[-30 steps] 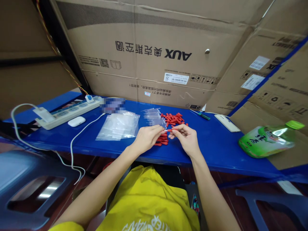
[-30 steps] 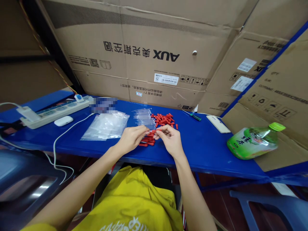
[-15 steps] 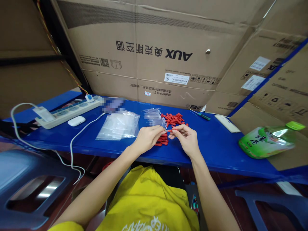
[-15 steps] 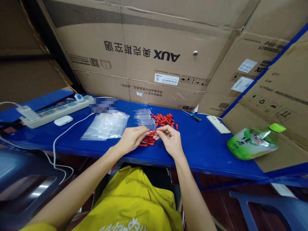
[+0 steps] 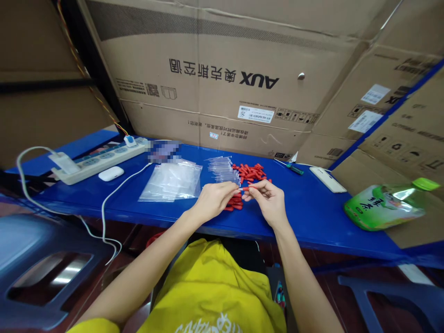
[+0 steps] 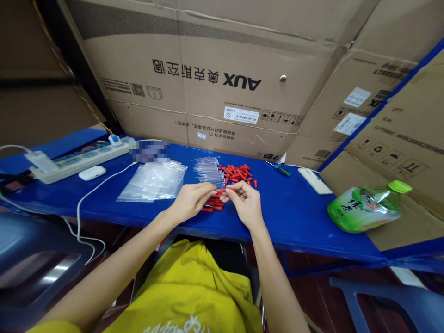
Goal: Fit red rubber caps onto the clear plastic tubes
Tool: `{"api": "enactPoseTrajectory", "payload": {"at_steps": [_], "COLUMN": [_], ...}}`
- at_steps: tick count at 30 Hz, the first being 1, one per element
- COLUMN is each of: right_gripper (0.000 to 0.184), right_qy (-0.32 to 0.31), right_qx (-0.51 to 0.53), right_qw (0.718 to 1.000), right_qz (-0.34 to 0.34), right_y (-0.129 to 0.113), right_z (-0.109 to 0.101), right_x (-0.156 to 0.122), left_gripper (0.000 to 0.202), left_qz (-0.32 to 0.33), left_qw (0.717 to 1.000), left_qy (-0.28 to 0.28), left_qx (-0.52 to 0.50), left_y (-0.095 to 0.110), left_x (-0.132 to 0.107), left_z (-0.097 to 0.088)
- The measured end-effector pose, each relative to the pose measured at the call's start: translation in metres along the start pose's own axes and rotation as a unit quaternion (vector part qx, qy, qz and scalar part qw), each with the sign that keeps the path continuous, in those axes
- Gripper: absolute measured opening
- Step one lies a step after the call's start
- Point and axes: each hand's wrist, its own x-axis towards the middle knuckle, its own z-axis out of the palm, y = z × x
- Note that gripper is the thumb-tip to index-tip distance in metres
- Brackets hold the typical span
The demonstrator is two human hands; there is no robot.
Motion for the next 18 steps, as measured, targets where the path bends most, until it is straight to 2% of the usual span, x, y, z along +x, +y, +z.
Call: {"api": "enactPoseTrajectory", "payload": {"at_steps": [18], "right_gripper": [0.026], "right_qy": [-0.008], "right_qx": [0.013], "right_qw": [1.0], "right_qz": [-0.001], "right_y": [0.0048], "right_z": [0.0026], "right_x": [0.0017], "left_gripper": [0.039], "left_qz": [-0.016], "left_qw": [0.999], "left_qy": [-0.029], "left_qx": [0.002], "left_y": [-0.0022], "left_x": [-0.0008], "left_z": [-0.0012]}}
